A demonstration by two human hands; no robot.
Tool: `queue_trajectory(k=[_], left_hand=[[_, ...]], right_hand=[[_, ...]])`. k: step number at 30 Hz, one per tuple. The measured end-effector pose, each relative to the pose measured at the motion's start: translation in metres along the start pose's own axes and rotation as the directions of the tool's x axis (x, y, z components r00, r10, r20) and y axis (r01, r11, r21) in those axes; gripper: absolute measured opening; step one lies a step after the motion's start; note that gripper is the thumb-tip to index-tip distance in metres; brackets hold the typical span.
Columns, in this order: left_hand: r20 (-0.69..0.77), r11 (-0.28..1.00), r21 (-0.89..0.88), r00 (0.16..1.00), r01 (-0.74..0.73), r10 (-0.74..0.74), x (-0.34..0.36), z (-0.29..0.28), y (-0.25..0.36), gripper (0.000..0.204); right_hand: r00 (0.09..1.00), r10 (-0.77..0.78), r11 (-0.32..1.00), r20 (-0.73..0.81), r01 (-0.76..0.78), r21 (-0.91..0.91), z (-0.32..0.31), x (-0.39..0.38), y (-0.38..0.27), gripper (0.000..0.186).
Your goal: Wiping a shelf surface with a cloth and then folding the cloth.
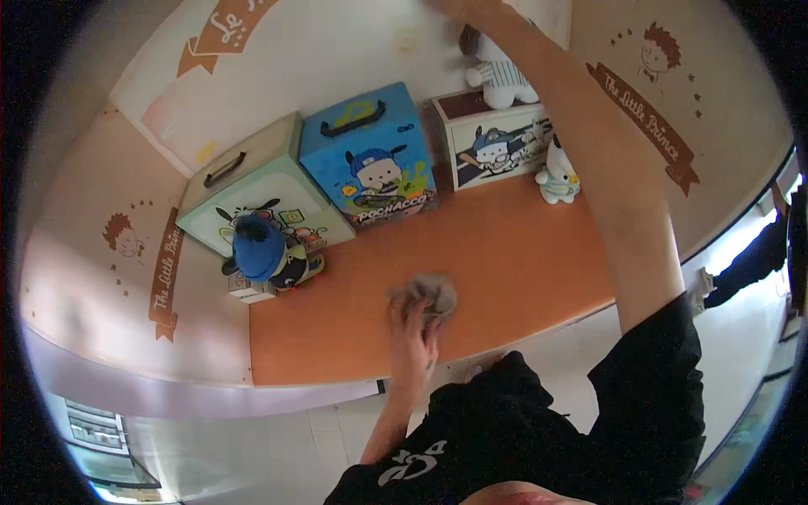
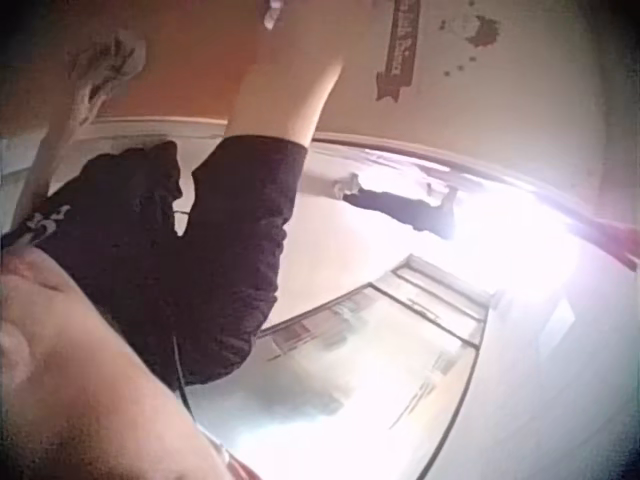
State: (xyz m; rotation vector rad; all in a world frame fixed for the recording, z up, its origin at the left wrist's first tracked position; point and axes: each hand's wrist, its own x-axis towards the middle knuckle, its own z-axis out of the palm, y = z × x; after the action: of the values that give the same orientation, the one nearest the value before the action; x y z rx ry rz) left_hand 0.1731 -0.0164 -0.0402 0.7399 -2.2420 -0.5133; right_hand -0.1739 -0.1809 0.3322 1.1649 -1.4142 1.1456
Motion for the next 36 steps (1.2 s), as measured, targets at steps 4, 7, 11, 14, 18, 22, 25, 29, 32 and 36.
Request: queue_trajectory(k=[4,7,11,14,18,22,25,29,32,36], left_hand=[[-0.137,0.993,-0.024,0.983,0.117,-0.119,0.0,-0.02,-0.033,0.04],[-0.087,0.98,0.042,0.978,0.193,-0.189,0.017,-0.032,-0.037,0.041],[0.318,0.967,0.115,0.914,0.226,-0.251,0.047,-0.02,0.008,0.035],[0.343,0.996,0.052,0.938,-0.077,0.054,0.063,-0.015,0.016,0.037],[0.052,0.952,-0.103,0.954,-0.288,0.295,0.142,-0.048,0.029,0.039],[-0.557,0.882,-0.045,0.745,-0.469,0.368,0.287,-0.121,0.065,0.025],[-0.658,0.731,0.308,0.419,-0.61,0.626,0.393,-0.16,0.065,0.027],[-0.571,0.704,0.402,0.441,-0.585,0.693,0.482,-0.148,0.055,0.032],[-0.483,0.732,0.392,0.552,-0.558,0.68,0.523,-0.135,0.066,0.034],[-0.319,0.763,0.468,0.72,-0.446,0.616,0.513,-0.144,0.027,0.036]], right_hand=[[0.997,-0.012,0.997,0.074,0.017,-0.069,0.001,0.003,-0.007,0.054],[0.988,-0.007,0.992,0.155,0.027,-0.123,0.006,0.005,0.001,0.066],[0.966,0.022,0.978,0.259,0.033,-0.208,0.014,0.001,0.023,0.082],[0.94,0.044,0.969,0.34,0.042,-0.242,0.024,-0.004,0.028,0.094],[0.891,0.082,0.95,0.446,0.066,-0.306,0.032,-0.011,0.047,0.11],[0.85,0.119,0.927,0.513,0.09,-0.364,0.041,-0.005,0.064,0.122],[0.691,0.181,0.963,0.7,0.02,-0.269,0.062,0.017,0.057,0.123],[0.399,0.254,0.967,0.881,-0.099,-0.234,0.063,0.029,0.068,0.123],[0.235,0.276,0.957,0.932,-0.159,-0.243,0.047,0.033,0.074,0.123],[0.528,0.208,0.975,0.823,-0.042,-0.22,0.046,0.0,0.02,0.124]])
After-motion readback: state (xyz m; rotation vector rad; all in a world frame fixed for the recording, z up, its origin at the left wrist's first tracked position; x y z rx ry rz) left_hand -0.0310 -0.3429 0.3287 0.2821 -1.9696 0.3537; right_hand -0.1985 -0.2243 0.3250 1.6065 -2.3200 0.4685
